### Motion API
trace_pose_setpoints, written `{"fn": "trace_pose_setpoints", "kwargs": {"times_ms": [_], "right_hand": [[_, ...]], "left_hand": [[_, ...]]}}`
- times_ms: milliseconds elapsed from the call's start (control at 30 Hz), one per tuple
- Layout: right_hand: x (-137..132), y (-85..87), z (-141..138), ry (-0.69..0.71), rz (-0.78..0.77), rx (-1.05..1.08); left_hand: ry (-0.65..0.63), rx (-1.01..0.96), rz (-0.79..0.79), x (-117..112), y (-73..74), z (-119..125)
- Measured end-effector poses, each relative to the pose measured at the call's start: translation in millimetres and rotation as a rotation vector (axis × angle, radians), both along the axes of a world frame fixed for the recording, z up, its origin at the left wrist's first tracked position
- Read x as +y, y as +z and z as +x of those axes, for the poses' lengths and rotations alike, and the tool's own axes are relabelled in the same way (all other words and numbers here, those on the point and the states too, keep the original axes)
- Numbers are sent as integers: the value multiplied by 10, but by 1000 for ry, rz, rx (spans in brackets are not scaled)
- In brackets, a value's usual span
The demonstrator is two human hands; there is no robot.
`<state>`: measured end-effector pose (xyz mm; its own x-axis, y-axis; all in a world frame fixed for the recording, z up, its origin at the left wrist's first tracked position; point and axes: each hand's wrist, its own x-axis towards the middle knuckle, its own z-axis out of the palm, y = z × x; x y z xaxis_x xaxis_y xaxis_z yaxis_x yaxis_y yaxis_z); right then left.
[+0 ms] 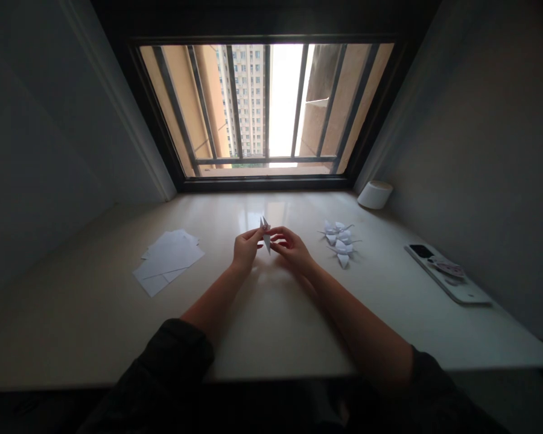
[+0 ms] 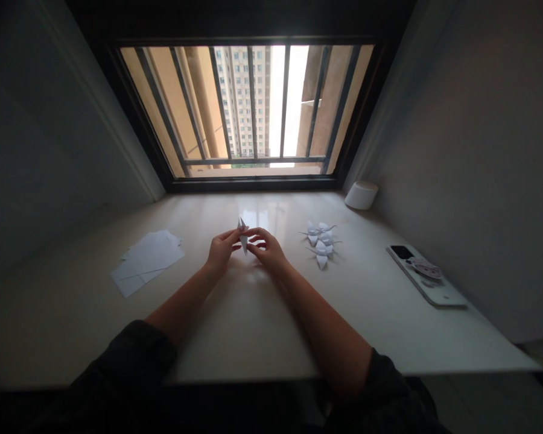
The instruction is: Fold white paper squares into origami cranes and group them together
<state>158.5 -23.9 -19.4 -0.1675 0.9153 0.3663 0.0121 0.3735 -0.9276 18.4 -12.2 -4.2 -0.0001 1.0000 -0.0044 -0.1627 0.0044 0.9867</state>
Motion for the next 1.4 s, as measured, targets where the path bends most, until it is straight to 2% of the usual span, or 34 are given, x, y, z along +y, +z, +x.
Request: {"fn": "trace_pose_setpoints", "kwargs": {"times_ms": [333,467,667,833,900,1000,1100,1233,1400], "right_hand": [[-13,23,19,-11,-40,-15],[-33,37,8,-27,-5,-42],[-73,66,8,-125,130,-169],[-60,66,12,-80,88,-138],[-68,78,-1,-104,91,-130],[-105,116,-8,-230,173,-188],[-143,152,28,-350,329,-347],[-158,156,92,-423,506,-523],[-169,156,101,-449,577,-562]], "left_hand": [[13,17,-39,23,37,-10],[4,26,-14,20,39,-12],[-5,44,8,5,28,-4],[-8,72,39,5,40,-1],[-10,94,57,-5,53,2],[-22,100,61,-27,63,10],[-33,90,69,-42,52,21],[-54,60,49,-43,40,31],[-84,56,-16,-41,55,36]]}}
